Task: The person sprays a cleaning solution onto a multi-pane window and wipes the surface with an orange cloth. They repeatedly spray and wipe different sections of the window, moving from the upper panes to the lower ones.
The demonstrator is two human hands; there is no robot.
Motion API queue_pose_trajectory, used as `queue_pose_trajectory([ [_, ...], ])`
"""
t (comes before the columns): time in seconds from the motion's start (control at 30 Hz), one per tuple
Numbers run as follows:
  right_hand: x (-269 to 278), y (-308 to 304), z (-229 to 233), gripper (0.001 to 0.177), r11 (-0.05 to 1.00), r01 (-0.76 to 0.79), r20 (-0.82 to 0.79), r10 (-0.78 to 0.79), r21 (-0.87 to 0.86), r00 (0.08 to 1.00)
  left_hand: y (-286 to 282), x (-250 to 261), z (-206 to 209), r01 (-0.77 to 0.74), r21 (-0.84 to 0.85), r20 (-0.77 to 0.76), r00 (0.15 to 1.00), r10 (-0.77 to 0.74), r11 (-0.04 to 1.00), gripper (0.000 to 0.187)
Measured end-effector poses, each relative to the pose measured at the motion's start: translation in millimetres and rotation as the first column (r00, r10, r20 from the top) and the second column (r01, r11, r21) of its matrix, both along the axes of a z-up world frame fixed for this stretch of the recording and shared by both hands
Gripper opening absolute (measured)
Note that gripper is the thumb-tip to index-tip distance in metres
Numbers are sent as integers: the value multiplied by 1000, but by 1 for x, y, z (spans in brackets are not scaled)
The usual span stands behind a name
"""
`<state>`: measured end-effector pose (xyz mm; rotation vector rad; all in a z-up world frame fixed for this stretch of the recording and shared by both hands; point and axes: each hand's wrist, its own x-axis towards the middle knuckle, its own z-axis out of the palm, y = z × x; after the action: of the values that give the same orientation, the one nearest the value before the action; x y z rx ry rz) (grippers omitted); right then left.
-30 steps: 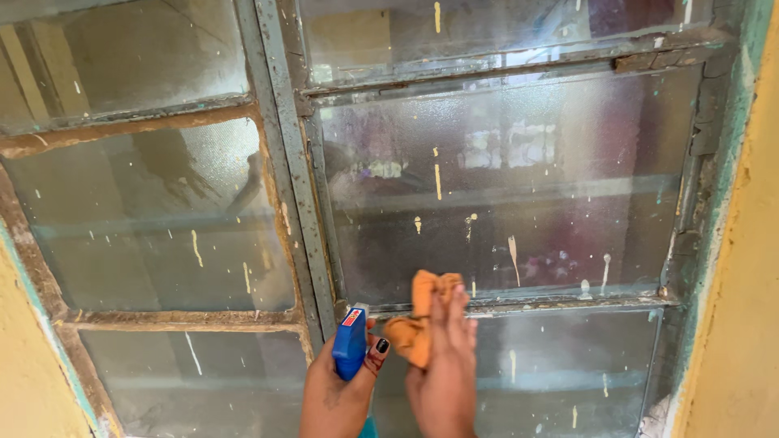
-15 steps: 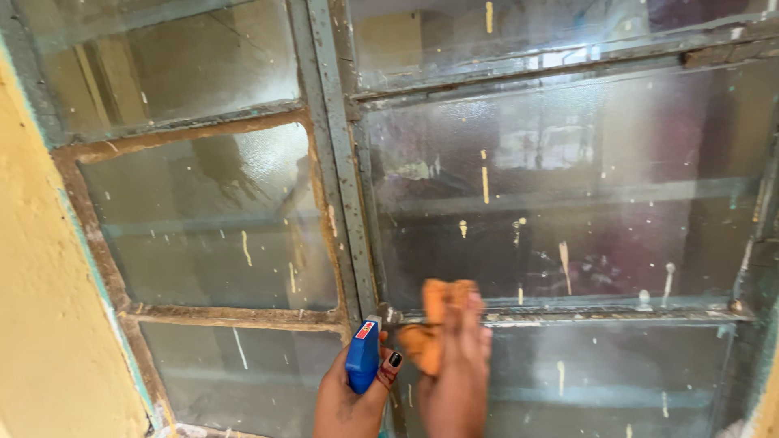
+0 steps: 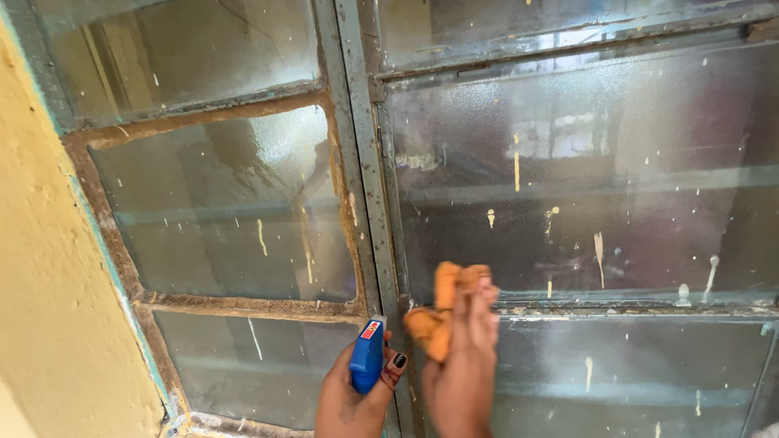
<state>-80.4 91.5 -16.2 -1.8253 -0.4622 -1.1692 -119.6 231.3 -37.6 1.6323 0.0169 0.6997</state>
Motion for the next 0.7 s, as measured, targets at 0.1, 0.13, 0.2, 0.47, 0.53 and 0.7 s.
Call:
queue_pose_trajectory([
  [0.1,4,7,0,93,1000,26,11,-26,-13,1000,0,3,0,48,-28,12,999,-47,998,43],
  [0.13,4,11,0,93,999,16,7,-16,-41,1000,0,6,-2,52,-56,24,998,-51,997,43],
  [0.2,2,21,1,92,989,-86,-20,84,-123,996,0,13,-4,62,-110,50,997,-57,992,43],
  [0.47,7,-10,20,93,999,41,30,-41,17,999,3,17,3,79,-82,63,995,-74,994,41],
  [0.53,5,1,21,97,1000,6,22,-5,-28,1000,-1,19,5,77,-77,65,995,-72,994,44],
  [0.7,0,6,23,92,987,-101,-6,101,-122,995,-6,23,7,-16,-2,62,998,16,1000,42],
])
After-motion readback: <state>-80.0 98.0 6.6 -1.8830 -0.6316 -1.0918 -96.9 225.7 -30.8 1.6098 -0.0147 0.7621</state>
